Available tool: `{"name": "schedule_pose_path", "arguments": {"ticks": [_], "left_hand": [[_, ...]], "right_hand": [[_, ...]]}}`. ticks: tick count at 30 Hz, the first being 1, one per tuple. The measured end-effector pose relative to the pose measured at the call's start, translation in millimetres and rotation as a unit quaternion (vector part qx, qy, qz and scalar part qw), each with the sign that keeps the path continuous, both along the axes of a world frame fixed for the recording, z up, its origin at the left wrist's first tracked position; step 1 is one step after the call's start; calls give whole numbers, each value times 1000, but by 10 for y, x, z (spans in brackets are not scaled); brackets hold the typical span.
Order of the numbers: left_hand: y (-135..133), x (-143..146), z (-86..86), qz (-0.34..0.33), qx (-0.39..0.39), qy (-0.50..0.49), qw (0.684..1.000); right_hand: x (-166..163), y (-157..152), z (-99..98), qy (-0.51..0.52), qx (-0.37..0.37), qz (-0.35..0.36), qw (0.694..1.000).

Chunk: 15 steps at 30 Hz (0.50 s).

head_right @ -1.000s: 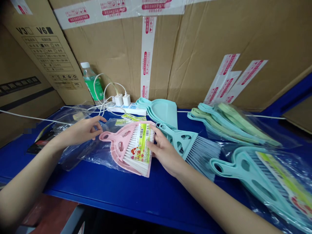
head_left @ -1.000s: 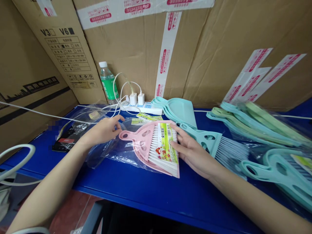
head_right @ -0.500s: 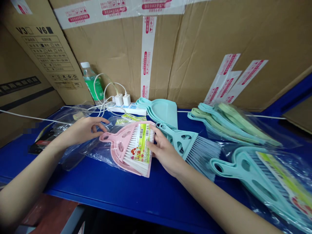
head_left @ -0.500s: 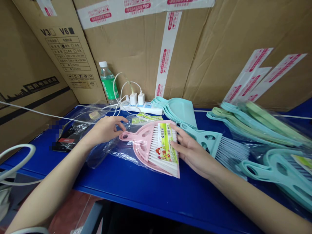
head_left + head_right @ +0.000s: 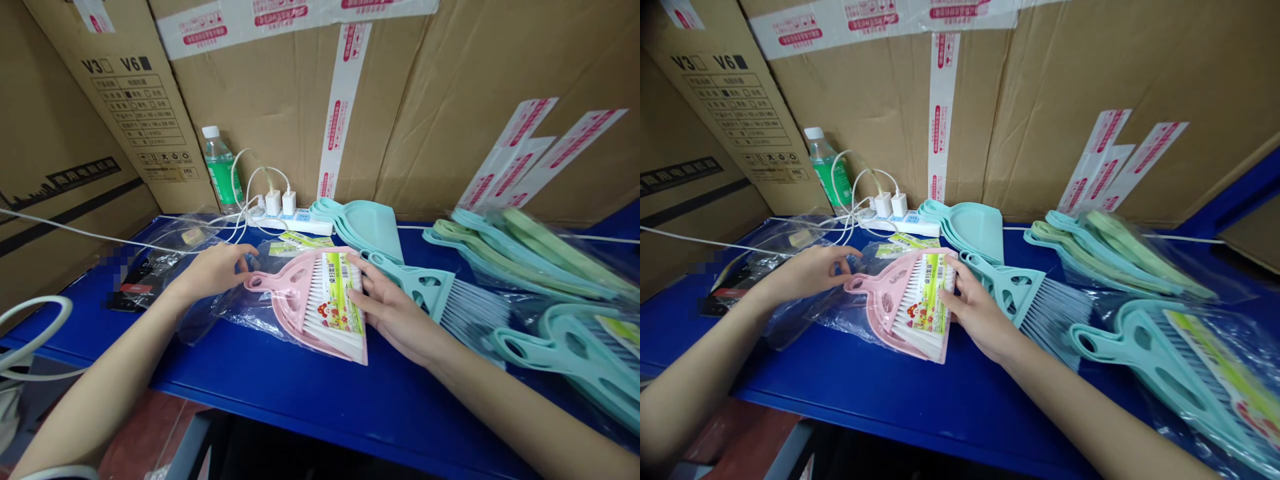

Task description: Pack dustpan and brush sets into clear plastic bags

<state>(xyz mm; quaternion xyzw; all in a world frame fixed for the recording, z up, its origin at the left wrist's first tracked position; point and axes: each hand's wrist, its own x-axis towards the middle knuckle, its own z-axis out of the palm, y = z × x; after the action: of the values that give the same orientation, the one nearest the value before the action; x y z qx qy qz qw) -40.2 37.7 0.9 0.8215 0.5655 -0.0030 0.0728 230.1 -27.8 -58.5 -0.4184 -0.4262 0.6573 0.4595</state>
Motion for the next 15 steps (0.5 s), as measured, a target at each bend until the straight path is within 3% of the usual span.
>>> {"name": "schedule_pose_path", "arguments": {"ticks": [8, 15], "left_hand": [[-50, 98, 14, 25, -18, 38, 999], [-65, 78, 23, 21, 18, 54, 998]], "right_hand": [[-25, -7, 56, 11, -32, -2, 999], [-66, 0, 94, 31, -64, -3, 997]]}}
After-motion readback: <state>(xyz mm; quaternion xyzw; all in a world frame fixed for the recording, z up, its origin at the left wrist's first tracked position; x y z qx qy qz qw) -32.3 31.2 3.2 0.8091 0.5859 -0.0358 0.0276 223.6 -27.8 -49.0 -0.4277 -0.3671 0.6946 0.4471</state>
